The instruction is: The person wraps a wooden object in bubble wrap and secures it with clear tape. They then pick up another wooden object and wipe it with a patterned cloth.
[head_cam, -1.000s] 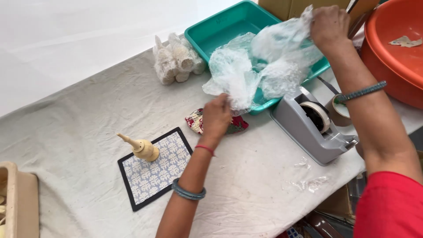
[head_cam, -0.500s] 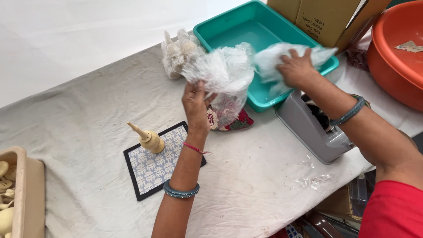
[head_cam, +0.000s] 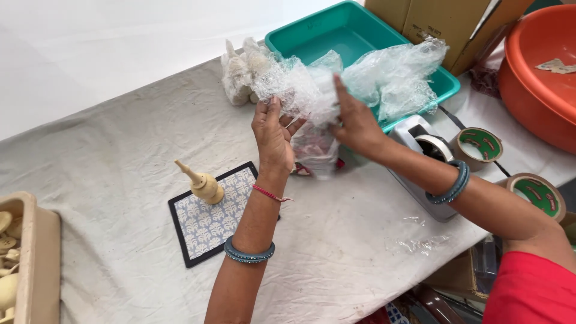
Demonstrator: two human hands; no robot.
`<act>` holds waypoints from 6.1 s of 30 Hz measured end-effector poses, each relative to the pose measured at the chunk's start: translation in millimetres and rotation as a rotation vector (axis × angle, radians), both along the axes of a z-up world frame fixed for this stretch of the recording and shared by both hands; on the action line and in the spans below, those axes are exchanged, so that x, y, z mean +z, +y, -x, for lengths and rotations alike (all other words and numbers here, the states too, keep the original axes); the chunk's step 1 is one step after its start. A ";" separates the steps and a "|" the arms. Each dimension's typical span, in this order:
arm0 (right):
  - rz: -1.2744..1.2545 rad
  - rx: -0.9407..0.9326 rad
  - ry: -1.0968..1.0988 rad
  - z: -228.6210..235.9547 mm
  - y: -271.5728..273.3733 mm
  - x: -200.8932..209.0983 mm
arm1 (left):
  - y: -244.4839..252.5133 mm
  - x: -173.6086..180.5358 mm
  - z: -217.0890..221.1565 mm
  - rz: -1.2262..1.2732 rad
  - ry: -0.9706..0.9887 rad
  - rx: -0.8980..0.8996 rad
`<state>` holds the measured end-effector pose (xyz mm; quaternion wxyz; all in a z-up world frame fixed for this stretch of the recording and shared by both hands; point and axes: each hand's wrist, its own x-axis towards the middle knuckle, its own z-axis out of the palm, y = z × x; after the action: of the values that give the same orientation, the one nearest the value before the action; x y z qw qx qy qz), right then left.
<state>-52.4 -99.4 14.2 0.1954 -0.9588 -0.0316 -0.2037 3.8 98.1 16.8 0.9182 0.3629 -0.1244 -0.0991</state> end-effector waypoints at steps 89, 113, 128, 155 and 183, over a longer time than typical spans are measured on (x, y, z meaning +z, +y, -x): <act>-0.252 0.859 0.009 56.4 257.1 -12.7 | 306.2 -73.2 108.6 -0.187 0.113 0.475; -0.069 1.072 0.643 63.4 296.7 -33.9 | 306.3 -36.2 130.3 -1.517 -0.289 1.048; -0.136 0.319 0.614 26.4 152.8 -4.0 | 347.3 -64.6 112.2 -1.728 -0.119 0.633; -0.359 0.300 0.138 -113.4 171.5 -54.6 | 337.8 -62.6 120.0 -1.716 0.005 0.614; 0.100 0.934 0.350 36.5 231.1 -27.1 | 298.9 -44.9 134.7 -1.542 -0.494 0.397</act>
<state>-89.0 131.6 -12.9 0.2219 -0.8703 -0.4339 0.0713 -130.9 397.0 -28.1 0.3590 0.9162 -0.1534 0.0899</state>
